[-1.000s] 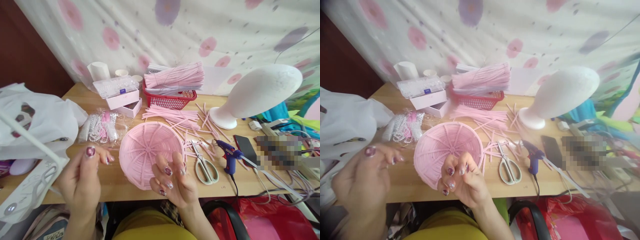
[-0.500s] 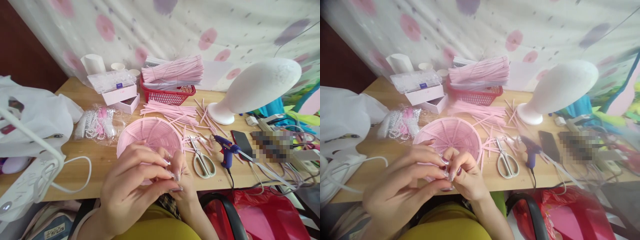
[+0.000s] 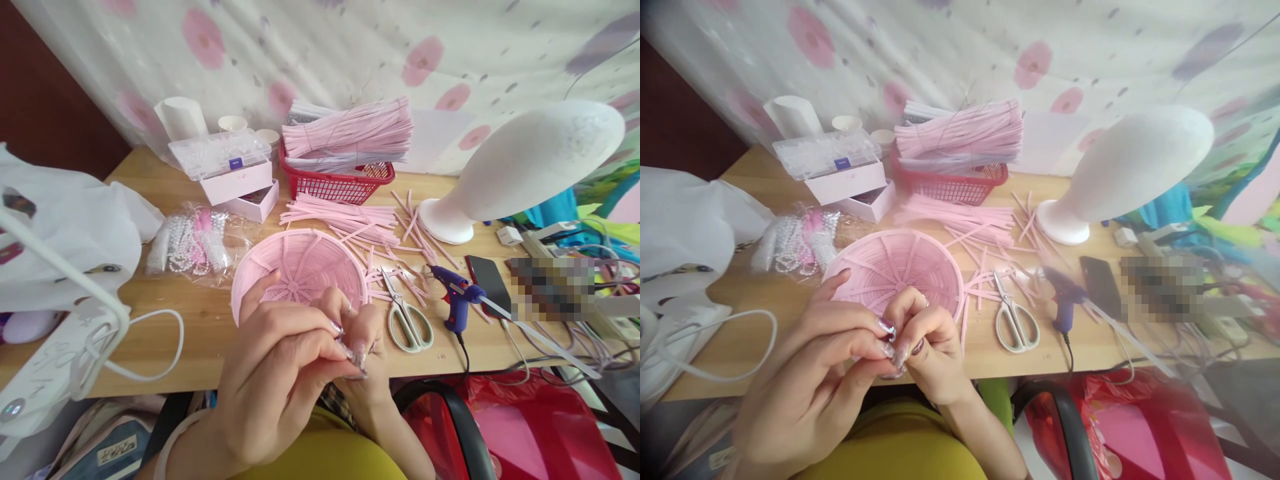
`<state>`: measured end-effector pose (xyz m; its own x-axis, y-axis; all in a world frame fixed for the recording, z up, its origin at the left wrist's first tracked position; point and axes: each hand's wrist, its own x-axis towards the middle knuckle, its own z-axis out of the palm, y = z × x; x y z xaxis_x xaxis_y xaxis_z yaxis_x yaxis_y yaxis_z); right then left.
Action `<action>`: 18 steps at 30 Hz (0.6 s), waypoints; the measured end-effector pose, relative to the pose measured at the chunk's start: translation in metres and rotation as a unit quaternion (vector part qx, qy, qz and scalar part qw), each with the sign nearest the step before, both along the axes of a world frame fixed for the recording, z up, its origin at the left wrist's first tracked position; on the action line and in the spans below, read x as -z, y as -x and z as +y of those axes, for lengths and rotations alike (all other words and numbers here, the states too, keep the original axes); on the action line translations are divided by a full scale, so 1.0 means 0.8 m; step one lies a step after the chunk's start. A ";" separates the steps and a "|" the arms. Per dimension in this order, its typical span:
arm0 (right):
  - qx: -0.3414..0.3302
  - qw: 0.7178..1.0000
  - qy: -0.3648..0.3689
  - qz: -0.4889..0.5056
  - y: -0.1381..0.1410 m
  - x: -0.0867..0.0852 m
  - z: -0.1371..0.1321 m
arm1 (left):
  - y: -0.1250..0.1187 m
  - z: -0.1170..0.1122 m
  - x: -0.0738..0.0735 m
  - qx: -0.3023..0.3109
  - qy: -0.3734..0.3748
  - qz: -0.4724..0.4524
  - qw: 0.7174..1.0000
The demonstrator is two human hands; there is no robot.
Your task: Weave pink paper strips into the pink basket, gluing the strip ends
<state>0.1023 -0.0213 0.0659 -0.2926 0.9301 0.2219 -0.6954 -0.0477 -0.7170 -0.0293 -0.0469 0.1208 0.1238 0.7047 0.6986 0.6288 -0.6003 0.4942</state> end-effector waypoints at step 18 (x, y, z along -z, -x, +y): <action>0.040 0.994 -0.100 0.032 0.008 0.017 0.006 | 0.013 -0.008 0.011 -0.012 -0.047 0.052 0.997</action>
